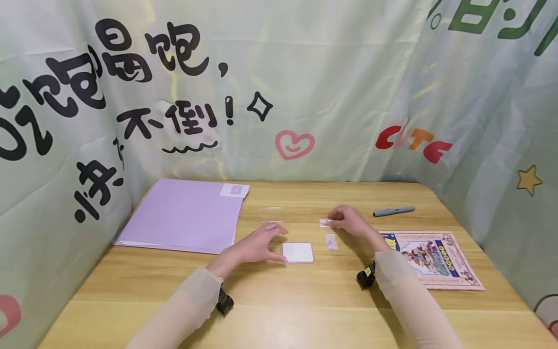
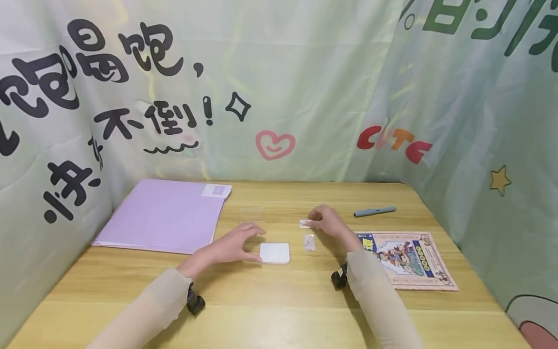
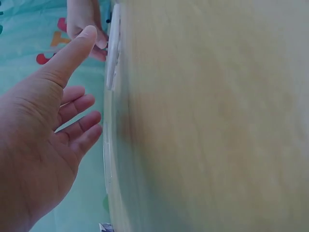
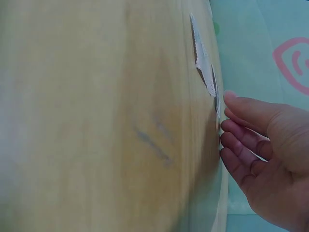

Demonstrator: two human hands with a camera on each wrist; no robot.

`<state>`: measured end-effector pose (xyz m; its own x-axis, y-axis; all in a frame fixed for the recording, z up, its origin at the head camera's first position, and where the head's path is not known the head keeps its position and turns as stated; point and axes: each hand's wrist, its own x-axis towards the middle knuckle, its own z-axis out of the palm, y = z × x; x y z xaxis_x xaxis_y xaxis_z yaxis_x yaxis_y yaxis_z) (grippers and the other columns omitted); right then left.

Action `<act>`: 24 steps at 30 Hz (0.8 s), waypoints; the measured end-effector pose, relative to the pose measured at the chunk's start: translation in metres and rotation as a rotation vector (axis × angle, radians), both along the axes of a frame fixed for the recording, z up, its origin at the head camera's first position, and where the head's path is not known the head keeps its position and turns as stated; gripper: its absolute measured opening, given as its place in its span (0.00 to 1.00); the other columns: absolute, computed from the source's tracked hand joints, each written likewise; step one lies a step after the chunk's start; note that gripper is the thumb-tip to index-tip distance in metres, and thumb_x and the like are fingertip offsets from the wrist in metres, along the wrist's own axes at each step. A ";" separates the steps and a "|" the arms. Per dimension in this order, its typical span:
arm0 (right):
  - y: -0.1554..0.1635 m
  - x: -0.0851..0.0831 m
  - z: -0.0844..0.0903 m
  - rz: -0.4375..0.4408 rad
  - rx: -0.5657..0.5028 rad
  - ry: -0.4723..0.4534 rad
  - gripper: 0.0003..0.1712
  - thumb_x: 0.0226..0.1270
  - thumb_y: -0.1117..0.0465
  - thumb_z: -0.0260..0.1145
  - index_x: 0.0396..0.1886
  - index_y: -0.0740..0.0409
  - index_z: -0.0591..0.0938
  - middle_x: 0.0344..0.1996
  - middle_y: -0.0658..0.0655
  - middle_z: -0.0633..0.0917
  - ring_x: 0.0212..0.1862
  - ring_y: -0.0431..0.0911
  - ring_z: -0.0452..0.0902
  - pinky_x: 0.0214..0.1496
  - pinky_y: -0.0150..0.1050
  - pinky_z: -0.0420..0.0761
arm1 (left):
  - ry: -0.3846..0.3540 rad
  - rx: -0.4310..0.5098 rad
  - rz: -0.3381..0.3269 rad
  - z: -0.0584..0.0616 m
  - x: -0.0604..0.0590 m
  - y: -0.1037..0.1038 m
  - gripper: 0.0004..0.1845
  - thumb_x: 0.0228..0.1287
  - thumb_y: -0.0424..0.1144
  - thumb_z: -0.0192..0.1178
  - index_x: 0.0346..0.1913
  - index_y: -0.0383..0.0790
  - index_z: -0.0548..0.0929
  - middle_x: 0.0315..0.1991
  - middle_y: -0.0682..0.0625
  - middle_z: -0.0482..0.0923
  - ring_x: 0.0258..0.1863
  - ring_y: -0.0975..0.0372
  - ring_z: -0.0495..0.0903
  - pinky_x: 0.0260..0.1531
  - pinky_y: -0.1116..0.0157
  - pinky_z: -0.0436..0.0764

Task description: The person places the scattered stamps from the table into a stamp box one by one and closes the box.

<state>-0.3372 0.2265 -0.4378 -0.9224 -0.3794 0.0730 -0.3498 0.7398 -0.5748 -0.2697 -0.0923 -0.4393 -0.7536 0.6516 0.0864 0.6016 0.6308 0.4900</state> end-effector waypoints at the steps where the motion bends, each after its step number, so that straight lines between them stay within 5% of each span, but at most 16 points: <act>1: 0.000 0.000 0.001 0.000 0.003 -0.002 0.13 0.64 0.63 0.68 0.46 0.66 0.83 0.39 0.61 0.83 0.39 0.47 0.77 0.41 0.38 0.76 | -0.006 -0.006 -0.005 0.000 0.000 0.001 0.41 0.52 0.56 0.71 0.66 0.41 0.71 0.68 0.46 0.70 0.70 0.52 0.66 0.70 0.53 0.66; 9: -0.001 -0.002 0.002 0.002 0.004 -0.023 0.10 0.62 0.63 0.69 0.41 0.63 0.83 0.36 0.59 0.81 0.37 0.45 0.72 0.40 0.37 0.72 | 0.022 -0.043 -0.041 -0.003 -0.001 0.004 0.36 0.52 0.54 0.73 0.60 0.37 0.77 0.56 0.48 0.77 0.58 0.56 0.74 0.63 0.58 0.74; 24: -0.003 -0.005 0.000 -0.005 -0.025 -0.063 0.07 0.64 0.64 0.68 0.38 0.64 0.82 0.34 0.59 0.79 0.37 0.45 0.70 0.40 0.36 0.70 | 0.048 -0.064 -0.029 -0.008 -0.004 0.006 0.30 0.52 0.53 0.73 0.55 0.40 0.81 0.49 0.53 0.76 0.50 0.62 0.71 0.56 0.63 0.75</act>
